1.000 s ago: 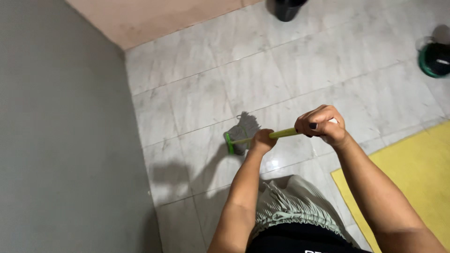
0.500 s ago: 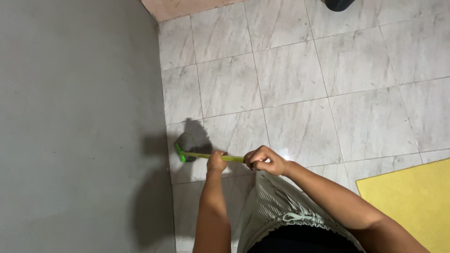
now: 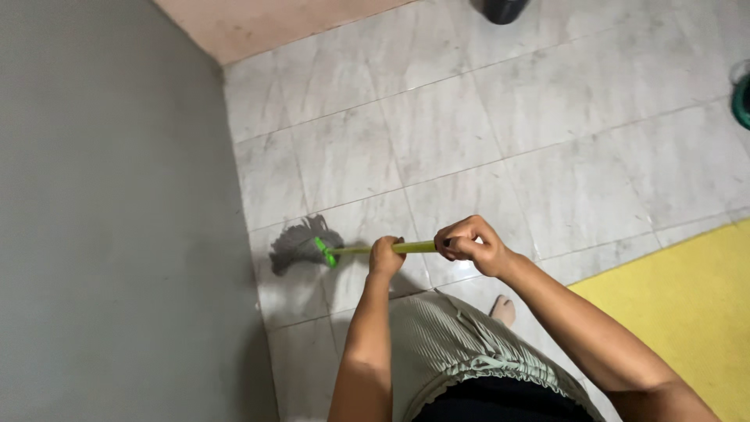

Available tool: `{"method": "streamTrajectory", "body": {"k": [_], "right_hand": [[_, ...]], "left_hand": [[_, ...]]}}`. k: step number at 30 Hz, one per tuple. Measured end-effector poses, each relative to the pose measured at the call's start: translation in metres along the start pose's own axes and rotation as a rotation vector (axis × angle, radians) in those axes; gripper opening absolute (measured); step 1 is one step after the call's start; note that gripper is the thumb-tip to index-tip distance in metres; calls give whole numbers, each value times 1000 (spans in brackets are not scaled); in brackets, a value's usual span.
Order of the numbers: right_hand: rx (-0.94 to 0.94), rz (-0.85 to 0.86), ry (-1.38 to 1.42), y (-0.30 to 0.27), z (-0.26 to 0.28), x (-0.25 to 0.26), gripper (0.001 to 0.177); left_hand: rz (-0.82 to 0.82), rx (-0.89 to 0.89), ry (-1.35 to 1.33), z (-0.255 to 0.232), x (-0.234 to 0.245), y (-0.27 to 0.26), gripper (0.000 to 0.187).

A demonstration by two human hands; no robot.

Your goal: The person mops a tiled floor using a green-handled mop, moving it back and forth across the surface. They navigate around a black bucket and a yellow mat while cleaning the area.

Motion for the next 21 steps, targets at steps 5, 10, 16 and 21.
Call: {"method": "streamTrajectory", "body": {"k": [5,10,16,21], "right_hand": [[42,-82,-108,-49,62,65,32],[-7,-202,-296,-101,118,125,30],[-5,-271,-598,-153,153,161,29],[112,-199,-633,-170,156,175,37]], "left_hand": [[45,-321,-86,-106,-65,12,29],[154,-340,-202,-210,-145,13,37],[183,-744,-482,-300,-240,2,30],[372,-649,-649,-331,-291,-17,35]]}}
Point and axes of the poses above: each hand's wrist, its own y-axis towards the middle knuckle, its own x-axis out of the back of the hand, z = x × y, the point moved 5 cm from there along y, towards the middle knuckle, and after that the axes turned 7 degrees about -z, right-handed, at the moved point
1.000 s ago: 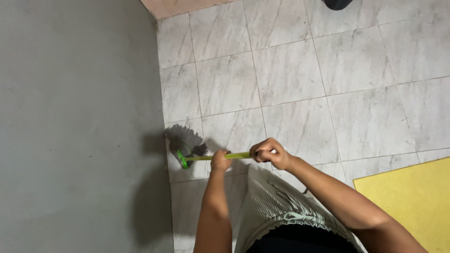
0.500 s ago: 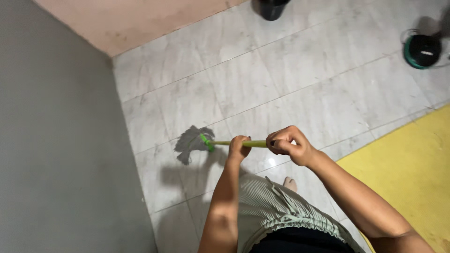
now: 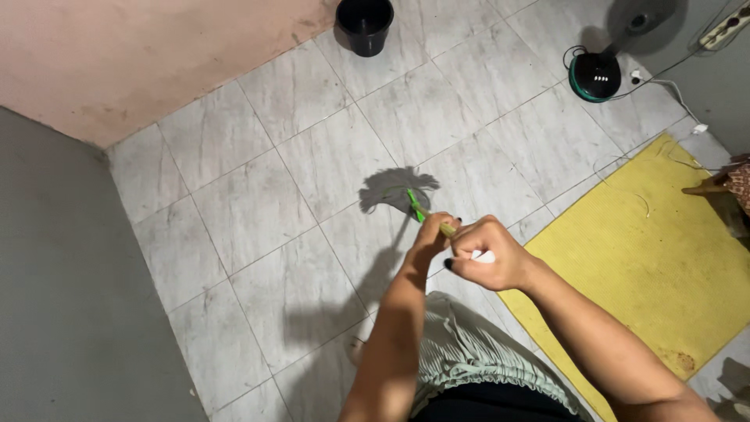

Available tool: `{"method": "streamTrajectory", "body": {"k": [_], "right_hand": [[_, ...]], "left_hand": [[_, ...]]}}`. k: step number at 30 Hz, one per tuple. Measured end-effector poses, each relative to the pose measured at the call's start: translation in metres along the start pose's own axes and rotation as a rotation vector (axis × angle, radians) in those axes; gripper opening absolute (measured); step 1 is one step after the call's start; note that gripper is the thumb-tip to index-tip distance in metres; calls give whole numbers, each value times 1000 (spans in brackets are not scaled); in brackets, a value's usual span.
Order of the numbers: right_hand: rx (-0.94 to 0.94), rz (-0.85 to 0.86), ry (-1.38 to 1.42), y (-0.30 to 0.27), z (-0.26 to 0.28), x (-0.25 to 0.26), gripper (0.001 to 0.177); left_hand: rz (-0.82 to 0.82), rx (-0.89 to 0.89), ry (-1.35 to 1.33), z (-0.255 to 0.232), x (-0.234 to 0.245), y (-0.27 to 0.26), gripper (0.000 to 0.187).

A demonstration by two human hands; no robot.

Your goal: The person mops a tiled floor using a green-handled mop, moving it back and forth across the surface. They navigate around a black bucket and a yellow mat while cleaning the area.

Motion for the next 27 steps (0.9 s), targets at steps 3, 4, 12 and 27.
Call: {"method": "streamTrajectory", "body": {"k": [3,4,12,27], "right_hand": [[213,-34,167,-5,3,11,30],[208,-9,193,-6,2,13,32],[201,33,345,15,17,-28,40],[-255,339,602,35,-27,-311,27]], "left_hand": [[30,97,95,-17,-2,-9,44],[40,151,133,-23,1,-16,50],[-17,312,398,-39,90,-60,32],[-244,661,585,6,354,-347,63]]}}
Point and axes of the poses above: each hand's wrist, its own y-axis towards the middle knuckle, its own x-axis out of the back of the hand, z = x × y, the point moved 5 cm from there along y, towards the middle knuckle, and after that the axes turned 7 degrees about -z, right-handed, at the moved point
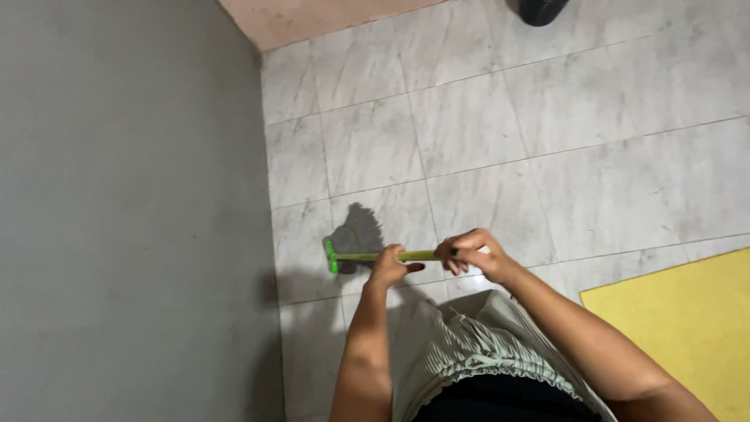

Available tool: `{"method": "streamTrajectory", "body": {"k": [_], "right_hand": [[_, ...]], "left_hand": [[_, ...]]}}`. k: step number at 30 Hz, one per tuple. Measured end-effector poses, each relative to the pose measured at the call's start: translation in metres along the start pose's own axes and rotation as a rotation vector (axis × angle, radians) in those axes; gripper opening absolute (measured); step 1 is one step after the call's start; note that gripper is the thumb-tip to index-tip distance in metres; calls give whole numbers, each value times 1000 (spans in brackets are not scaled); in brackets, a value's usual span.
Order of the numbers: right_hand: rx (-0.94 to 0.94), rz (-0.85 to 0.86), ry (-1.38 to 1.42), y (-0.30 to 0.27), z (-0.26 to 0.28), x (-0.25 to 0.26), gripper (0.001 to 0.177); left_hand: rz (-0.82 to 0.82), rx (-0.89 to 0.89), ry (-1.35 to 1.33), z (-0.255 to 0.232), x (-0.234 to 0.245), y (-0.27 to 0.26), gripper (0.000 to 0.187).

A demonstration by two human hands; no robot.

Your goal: The person mops a tiled floor using a green-handled mop, moving it back and forth across the surface. They navigate around a black bucket and a yellow mat while cleaning the area.

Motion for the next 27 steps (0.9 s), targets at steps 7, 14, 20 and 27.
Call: {"method": "streamTrajectory", "body": {"k": [7,14,20,27], "right_hand": [[132,163,-78,27,-85,-64,37],[22,23,-87,8,-43,-47,33],[58,-130,-87,-27,23,17,36],[80,-291,-206,-117,91,102,37]], "left_hand": [[-173,355,177,98,25,-35,37],[-477,-217,259,53,20,-29,20],[-187,-191,37,-38,-15,4,18],[-81,-471,36,-187,-105,33,15]]}}
Point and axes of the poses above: each hand's wrist, its own y-axis towards the middle knuckle, its own x-axis out of the back of the hand, z = x × y, the point moved 5 cm from there along y, towards the middle knuckle, and after that the axes turned 7 degrees about -z, right-handed, at the moved point
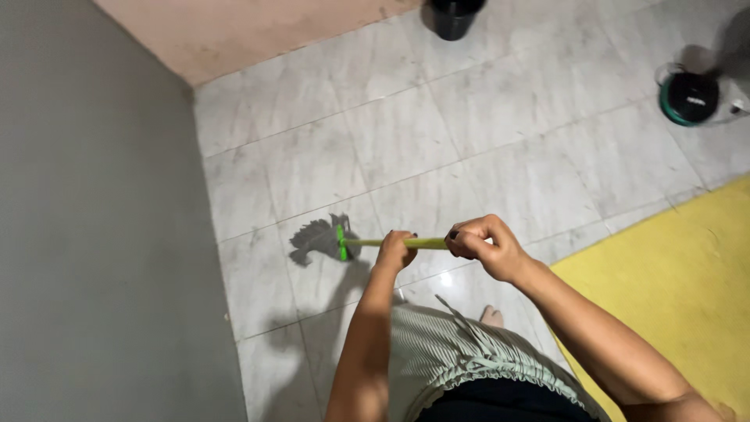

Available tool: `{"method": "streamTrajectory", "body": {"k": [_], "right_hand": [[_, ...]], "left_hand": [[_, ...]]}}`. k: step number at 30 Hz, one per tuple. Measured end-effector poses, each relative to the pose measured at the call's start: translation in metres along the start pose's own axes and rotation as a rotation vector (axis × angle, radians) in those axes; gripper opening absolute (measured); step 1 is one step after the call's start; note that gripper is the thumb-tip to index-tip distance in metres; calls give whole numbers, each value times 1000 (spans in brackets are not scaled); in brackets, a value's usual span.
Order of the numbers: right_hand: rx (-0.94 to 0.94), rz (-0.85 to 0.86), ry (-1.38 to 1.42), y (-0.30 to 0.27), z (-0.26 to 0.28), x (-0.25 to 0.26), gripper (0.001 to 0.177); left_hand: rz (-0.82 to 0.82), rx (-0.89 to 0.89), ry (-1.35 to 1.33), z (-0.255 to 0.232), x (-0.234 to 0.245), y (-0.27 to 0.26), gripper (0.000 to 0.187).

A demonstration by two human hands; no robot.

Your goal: The person mops a tiled floor using a green-handled mop, moving it back and forth across the surface. They navigate around a black bucket and a yellow mat while cleaning the area.

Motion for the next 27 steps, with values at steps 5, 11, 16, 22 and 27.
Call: {"method": "streamTrajectory", "body": {"k": [5,11,16,22,27], "right_hand": [[14,-101,-221,-35,37,66,35],[38,-163,-401,-62,56,113,30],[136,-101,-403,-61,51,117,29],[293,-23,-205,-47,65,108,25],[333,34,-110,-31,66,71,33]], "left_hand": [[-79,-134,-252,-84,-63,46,13],[-10,-95,-531,-143,-166,85,29],[208,-5,-855,-162,-227,100,24],[41,-58,-570,-164,-181,70,19],[-45,29,-336,-131,-102,44,16]]}}
Point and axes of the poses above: each hand's wrist, its own y-axis towards the middle knuckle, its own x-axis out of the back of the hand, z = x × y, the point moved 5 cm from there along y, towards the middle knuckle, and after that the axes turned 7 degrees about -z, right-handed, at the moved point
